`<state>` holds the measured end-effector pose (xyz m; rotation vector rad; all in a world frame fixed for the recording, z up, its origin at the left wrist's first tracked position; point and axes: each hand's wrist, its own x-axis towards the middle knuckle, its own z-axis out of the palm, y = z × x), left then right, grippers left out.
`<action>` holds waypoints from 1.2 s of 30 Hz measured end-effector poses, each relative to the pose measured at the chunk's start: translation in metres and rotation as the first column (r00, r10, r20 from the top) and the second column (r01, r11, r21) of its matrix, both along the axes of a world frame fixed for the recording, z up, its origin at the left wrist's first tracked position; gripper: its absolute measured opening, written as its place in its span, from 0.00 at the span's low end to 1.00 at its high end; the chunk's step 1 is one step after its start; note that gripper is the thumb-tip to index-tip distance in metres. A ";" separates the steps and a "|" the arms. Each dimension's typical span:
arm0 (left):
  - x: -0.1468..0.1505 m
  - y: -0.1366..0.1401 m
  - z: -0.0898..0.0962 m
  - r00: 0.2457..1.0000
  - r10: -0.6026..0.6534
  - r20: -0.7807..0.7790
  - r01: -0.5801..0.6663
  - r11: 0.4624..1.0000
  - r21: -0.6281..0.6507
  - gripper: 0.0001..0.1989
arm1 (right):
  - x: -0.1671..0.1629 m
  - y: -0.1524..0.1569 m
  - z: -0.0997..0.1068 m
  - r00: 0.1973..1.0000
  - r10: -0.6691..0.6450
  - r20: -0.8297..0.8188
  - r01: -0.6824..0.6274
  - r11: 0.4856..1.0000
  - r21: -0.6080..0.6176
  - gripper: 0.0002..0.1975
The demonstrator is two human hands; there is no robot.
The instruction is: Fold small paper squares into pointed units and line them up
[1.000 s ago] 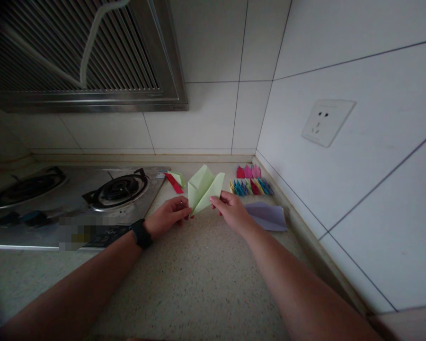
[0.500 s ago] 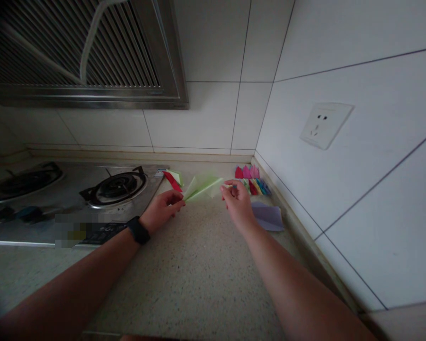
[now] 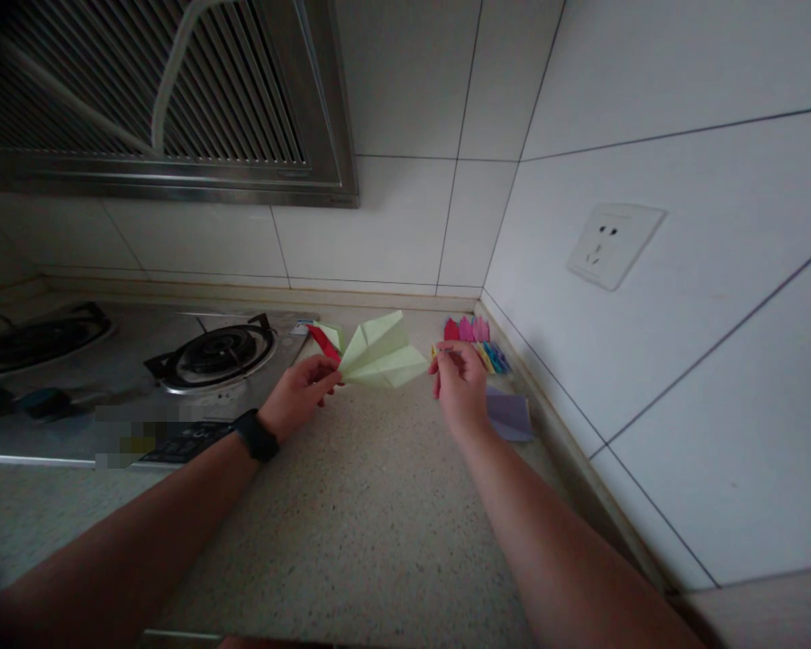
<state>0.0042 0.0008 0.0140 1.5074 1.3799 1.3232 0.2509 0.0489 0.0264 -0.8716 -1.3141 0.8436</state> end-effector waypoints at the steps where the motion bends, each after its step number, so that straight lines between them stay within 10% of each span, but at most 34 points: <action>1: -0.001 0.001 -0.001 1.000 0.001 0.016 -0.001 1.000 0.004 0.13 | 0.001 0.000 0.001 1.000 -0.016 -0.004 0.016 1.000 0.001 0.11; 17: 0.003 -0.007 0.010 0.936 -0.117 0.333 0.141 0.989 -0.050 0.25 | 0.004 0.014 -0.010 0.997 -0.022 0.075 0.021 1.000 0.024 0.15; 23: 0.004 -0.008 0.009 0.929 -0.147 0.340 0.190 0.977 -0.098 0.15 | 0.001 0.009 -0.011 0.963 0.028 0.267 -0.084 0.977 0.198 0.26; 31: 0.002 -0.005 0.003 0.923 -0.106 0.371 0.181 0.968 -0.175 0.11 | 0.005 0.006 -0.009 0.872 0.008 0.489 -0.160 0.950 0.270 0.06; 36: 0.000 -0.002 0.000 0.899 -0.025 0.437 0.144 0.960 -0.241 0.08 | 0.007 0.007 -0.006 0.900 -0.099 0.425 -0.045 0.948 0.316 0.15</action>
